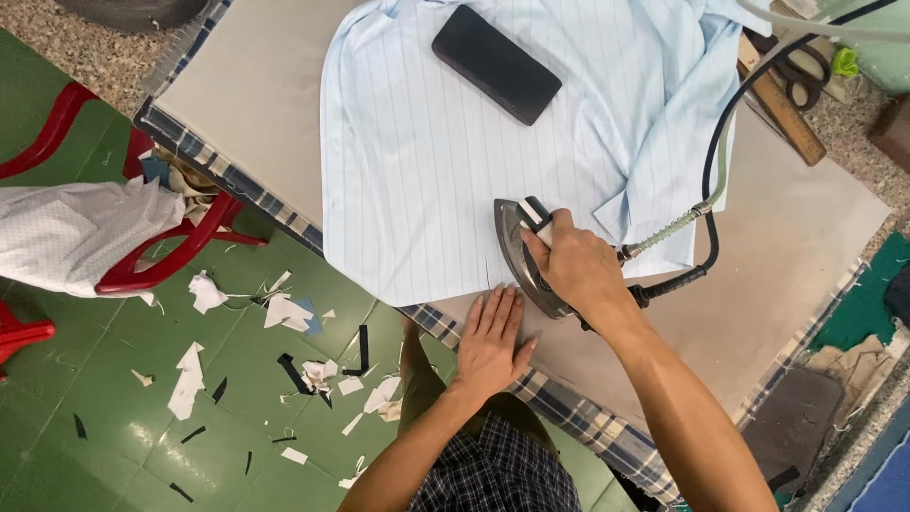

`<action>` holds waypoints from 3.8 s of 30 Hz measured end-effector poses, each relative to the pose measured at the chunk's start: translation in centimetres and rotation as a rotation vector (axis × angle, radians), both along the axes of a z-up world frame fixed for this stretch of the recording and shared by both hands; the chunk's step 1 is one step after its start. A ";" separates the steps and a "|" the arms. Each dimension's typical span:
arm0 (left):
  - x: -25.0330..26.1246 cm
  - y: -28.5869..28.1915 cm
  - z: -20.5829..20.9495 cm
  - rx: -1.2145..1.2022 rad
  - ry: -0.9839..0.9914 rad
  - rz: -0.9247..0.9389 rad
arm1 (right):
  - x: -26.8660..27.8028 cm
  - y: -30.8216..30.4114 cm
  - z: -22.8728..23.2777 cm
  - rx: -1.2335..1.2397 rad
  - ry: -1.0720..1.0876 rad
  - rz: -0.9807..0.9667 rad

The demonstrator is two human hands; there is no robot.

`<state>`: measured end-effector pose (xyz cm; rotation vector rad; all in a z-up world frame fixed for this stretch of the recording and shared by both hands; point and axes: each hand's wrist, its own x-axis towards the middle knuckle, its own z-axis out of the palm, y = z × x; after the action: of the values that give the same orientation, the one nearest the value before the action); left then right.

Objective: The person irons a light blue striped shirt on a work table using a steam iron. They repeatedly smooth the fabric, reposition the shirt, and iron different sections including the body and sleeves.

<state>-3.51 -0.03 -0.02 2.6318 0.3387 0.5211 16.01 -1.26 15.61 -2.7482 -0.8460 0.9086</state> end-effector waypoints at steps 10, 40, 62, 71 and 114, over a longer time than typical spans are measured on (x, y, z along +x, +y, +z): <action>-3.2 1.5 0.2 0.041 -0.047 -0.098 | -2.4 -1.2 0.8 -0.001 0.057 -0.001; 24.4 29.1 3.7 0.373 0.509 -0.821 | -10.0 -10.8 -1.0 -0.143 -0.010 -0.754; 12.5 11.5 3.9 0.210 0.422 -1.266 | -1.3 -18.7 -7.1 -0.049 -0.337 -1.166; 12.2 19.9 2.1 0.144 0.234 -0.932 | 0.6 -19.9 -8.2 -0.049 -0.343 -1.151; 40.1 15.2 -0.8 0.280 0.704 -0.479 | -4.1 -13.4 -3.7 -0.173 -0.068 -1.118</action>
<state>36.62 15.15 -0.78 2.9448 -0.1852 -0.5641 11.95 -14.68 11.86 -2.7057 0.7793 0.6225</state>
